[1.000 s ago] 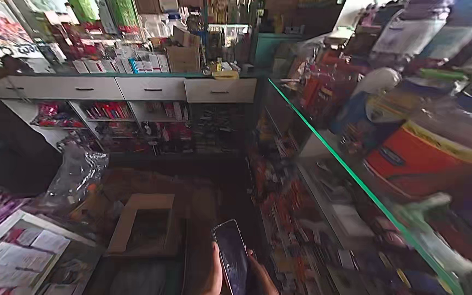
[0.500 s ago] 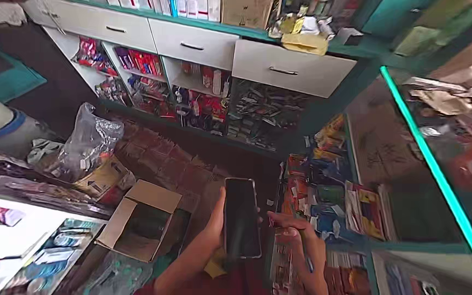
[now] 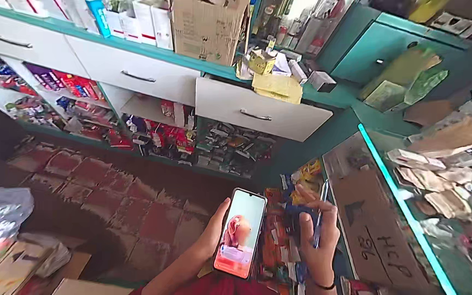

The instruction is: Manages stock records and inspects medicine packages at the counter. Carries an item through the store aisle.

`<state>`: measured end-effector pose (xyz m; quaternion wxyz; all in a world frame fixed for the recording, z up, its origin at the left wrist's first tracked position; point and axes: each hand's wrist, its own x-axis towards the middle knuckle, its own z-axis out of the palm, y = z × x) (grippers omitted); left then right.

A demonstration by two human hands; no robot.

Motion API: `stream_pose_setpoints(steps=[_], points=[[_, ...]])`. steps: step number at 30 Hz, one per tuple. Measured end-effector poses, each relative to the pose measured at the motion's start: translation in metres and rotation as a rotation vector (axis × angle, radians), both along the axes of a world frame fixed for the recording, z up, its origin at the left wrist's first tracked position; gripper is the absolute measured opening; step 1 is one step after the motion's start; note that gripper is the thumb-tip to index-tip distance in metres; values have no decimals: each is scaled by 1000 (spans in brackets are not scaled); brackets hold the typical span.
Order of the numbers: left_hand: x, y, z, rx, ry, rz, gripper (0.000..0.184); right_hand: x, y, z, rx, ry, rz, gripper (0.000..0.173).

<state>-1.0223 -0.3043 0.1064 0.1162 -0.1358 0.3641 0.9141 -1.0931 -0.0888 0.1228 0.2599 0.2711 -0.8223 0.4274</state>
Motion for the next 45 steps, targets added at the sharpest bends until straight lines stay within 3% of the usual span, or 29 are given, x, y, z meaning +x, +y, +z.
stream_pose_setpoints(steps=[2,5,8,11,14,18,20,22,25,29,33,38,45], points=[[-38,-5,0,-16,-14,101,54,-22,-14,-8,-83,-148,136,49],[-103,-10,5,-101,41,262,51,-57,-45,-28,-122,-363,310,77],[-175,-4,14,-183,149,388,48,-107,-65,-34,-172,-419,369,97],[-250,9,27,-305,225,407,49,-178,-72,-22,-158,-356,223,115],[-306,15,43,-467,342,220,58,-241,-65,-2,-55,-311,45,135],[-374,4,51,-632,650,-50,83,-311,-53,13,-77,-266,30,129],[-414,-12,50,-795,849,-38,73,-340,-41,19,-135,-242,35,126],[-455,-34,52,-1103,955,157,47,-371,-24,25,-165,-197,-16,122],[-519,-69,59,-1615,834,576,30,-414,-5,40,-117,-131,-268,124],[-586,-106,58,-1784,784,657,32,-446,-10,51,-27,-106,-559,126],[-602,-114,54,-1767,850,578,30,-474,-30,44,74,-10,-647,122],[-592,-124,56,-1767,831,485,29,-507,-33,45,92,-66,-734,117],[-602,-125,60,-1608,910,617,20,-559,-13,52,-68,-164,-458,120]])
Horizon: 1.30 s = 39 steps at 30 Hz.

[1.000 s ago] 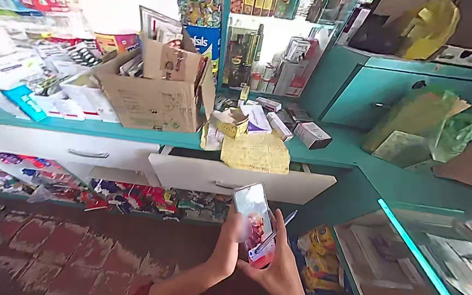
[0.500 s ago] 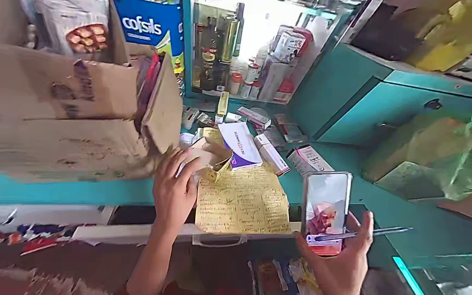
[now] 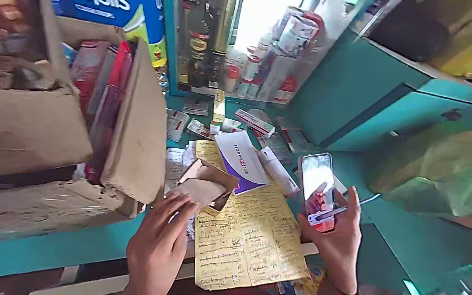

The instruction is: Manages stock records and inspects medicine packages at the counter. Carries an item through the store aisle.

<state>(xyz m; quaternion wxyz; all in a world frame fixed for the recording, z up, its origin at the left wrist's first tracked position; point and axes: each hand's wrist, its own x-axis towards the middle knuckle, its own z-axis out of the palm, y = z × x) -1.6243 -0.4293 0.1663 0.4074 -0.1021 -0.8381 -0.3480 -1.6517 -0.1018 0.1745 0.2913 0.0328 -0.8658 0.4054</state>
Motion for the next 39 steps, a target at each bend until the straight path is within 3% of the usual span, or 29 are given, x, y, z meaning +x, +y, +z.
stream_pose_setpoints(steps=[3,6,9,12,16,21,29,35,37,39], points=[[-14,-2,-1,74,190,-38,13,-22,9,-1,-34,-20,31,119],[-20,-5,-9,95,316,-151,12,-32,21,-2,43,-64,-64,118],[-19,-7,-15,39,275,-372,14,-36,36,0,170,-102,-189,116],[-23,-10,-16,-128,266,-420,7,-31,38,4,247,-152,-281,114],[-30,-4,-22,-199,282,-345,11,-16,26,2,332,-160,-326,110],[-33,2,-23,-333,138,-260,34,8,35,6,345,-203,-204,106],[-24,-2,-15,-326,100,-77,20,0,51,16,330,-290,64,107],[-7,6,-21,-162,167,72,11,-28,44,10,288,-273,169,103],[-1,14,-24,-122,255,26,5,-28,44,14,272,-308,130,103],[4,23,-24,-99,307,-147,9,-24,48,17,259,-343,81,104]])
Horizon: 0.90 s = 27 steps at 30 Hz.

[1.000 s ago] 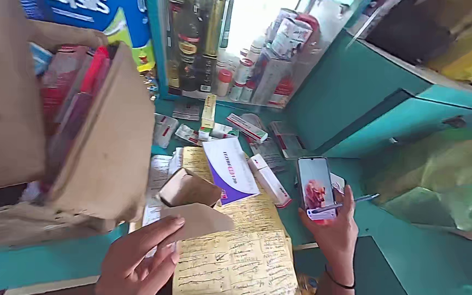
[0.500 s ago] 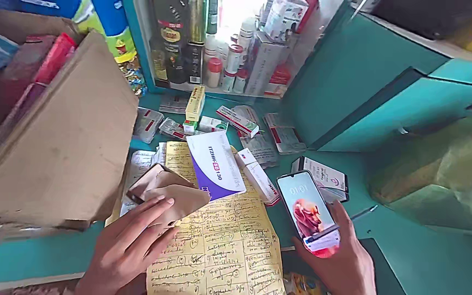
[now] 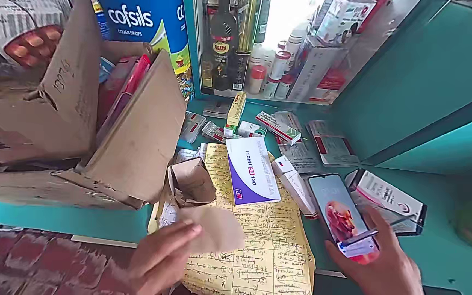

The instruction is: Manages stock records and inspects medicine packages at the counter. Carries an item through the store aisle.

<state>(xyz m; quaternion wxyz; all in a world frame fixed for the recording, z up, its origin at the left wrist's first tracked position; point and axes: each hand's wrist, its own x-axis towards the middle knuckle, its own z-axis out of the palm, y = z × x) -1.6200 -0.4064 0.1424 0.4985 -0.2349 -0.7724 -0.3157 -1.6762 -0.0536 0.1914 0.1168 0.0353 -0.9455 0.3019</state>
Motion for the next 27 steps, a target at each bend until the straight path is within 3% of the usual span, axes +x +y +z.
stream_pose_setpoints(steps=[2,4,9,14,16,19,21,23,25,27], points=[[4,4,1,-66,-83,-243,14,4,5,0,-5,-8,-55,103],[2,7,2,-129,-179,-352,11,3,8,-2,31,18,-123,102],[-2,1,1,-210,-288,-207,15,-6,10,-6,90,-15,-176,98],[-6,-15,7,-276,-409,101,27,-11,-7,-1,94,48,-174,95],[-7,-28,7,-280,-428,208,29,-12,-18,8,83,132,-78,88],[-3,-39,8,-209,-415,243,29,-29,-42,11,80,247,236,81],[2,-35,8,-137,-401,139,27,-43,-69,10,112,250,467,74],[2,-26,6,-110,-401,-1,27,-55,-95,7,222,289,676,57],[-2,-18,-1,-133,-417,-85,29,-62,-113,1,394,339,761,46],[-8,-15,-6,-170,-446,-113,31,-66,-118,-5,497,326,705,46]])
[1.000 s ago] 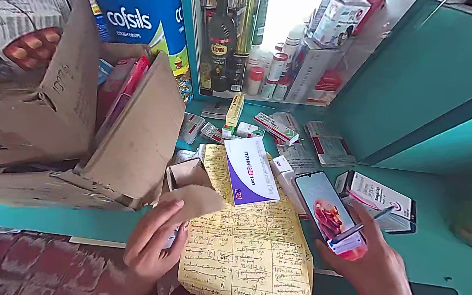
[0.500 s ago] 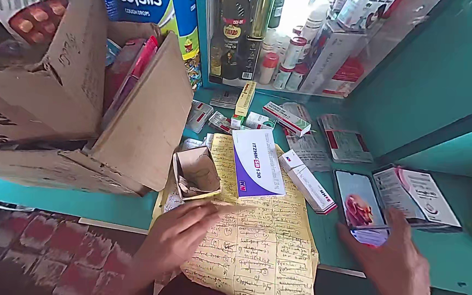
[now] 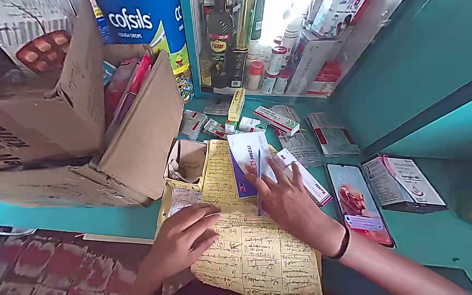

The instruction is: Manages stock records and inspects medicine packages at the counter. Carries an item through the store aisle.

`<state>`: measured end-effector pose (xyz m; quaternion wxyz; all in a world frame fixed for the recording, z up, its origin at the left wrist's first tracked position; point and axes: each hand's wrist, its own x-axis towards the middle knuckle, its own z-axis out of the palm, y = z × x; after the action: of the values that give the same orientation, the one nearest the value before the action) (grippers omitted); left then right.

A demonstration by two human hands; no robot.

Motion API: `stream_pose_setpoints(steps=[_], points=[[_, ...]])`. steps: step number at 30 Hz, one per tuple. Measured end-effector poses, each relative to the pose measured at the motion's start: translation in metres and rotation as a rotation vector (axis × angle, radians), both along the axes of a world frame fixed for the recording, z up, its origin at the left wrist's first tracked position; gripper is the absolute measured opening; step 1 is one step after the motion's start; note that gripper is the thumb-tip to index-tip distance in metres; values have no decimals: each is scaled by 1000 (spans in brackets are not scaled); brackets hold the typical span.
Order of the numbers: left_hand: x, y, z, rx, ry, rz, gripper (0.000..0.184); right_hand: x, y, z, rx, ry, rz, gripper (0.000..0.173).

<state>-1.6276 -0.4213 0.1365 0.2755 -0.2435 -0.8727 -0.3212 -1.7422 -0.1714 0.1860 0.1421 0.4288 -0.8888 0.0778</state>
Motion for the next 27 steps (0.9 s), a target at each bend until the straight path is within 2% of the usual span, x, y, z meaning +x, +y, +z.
stream_pose_setpoints(steps=[2,5,13,16,20,22,27], points=[[-1,-1,-4,13,-30,-24,30,-6,7,-1,14,-90,-92,52],[1,-2,-7,31,-40,-28,28,-25,25,-1,9,-144,-168,49],[0,-3,-9,76,-35,-53,25,-102,33,22,-70,-221,-138,58],[0,-4,-10,81,-22,-56,23,-113,41,47,-129,-273,-94,65],[-1,-8,-15,171,35,-224,19,-118,58,82,-147,-283,-204,51],[-2,-13,-17,232,32,-299,16,-136,62,85,-162,-245,-256,45],[-3,-17,-19,228,10,-325,15,-183,62,76,-182,-175,-335,39]])
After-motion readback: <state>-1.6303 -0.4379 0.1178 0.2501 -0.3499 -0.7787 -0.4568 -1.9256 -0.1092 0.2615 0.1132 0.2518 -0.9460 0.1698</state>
